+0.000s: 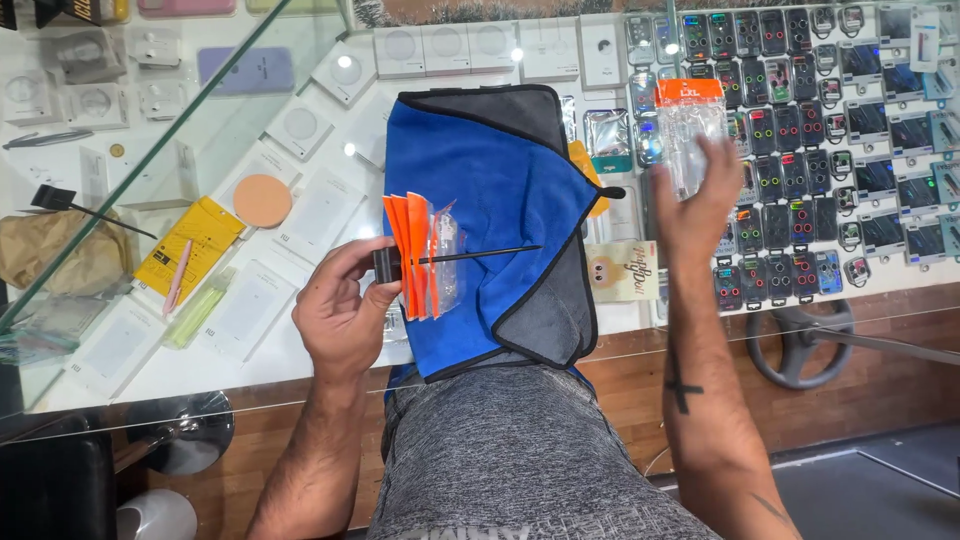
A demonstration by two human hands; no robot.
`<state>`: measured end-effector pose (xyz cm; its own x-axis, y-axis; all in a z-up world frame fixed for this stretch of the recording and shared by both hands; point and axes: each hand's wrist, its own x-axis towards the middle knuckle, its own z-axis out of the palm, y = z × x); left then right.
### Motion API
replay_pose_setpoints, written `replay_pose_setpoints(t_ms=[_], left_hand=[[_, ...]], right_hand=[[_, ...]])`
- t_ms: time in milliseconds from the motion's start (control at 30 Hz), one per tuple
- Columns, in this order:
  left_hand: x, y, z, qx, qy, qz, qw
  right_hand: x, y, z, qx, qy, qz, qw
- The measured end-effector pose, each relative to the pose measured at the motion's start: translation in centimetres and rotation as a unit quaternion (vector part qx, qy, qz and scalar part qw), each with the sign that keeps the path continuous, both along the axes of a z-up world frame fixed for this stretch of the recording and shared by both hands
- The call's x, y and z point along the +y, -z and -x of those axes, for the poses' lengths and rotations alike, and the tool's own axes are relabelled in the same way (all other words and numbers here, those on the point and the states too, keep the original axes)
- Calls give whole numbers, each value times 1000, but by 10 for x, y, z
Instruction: Organizing and hanging packaged phone cases onto a wall display rack in a mobile repair shop.
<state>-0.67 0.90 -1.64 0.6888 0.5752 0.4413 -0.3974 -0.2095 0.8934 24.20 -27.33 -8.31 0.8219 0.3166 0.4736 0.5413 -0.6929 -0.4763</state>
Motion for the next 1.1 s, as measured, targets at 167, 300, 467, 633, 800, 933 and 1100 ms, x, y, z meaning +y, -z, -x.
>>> replay_pose_setpoints(t_ms=[167,300,467,633,800,933,1100], left_hand=[[-1,-1,-3,-3,-13,3,1000],[0,-1,0,5,-11,1,1000],[0,1,-1,10,-3,2,1000],[2,-4,0,11,-7,6,1000],[4,-10,1,42,-4,-10,999],[5,-3,-1,6,3,1,1000],[5,-6,2,12,-1,-1,1000]], right_hand=[[-46,28,-28,-1,85,129,988],[-47,30,-28,110,138,129,976],[-42,9,-20,98,142,122,977],[-44,-9,-15,32,55,-25,998],[-5,-43,24,168,-158,-168,958],[29,-60,54,200,-325,-185,906],[25,-66,59,190,-327,-93,921]])
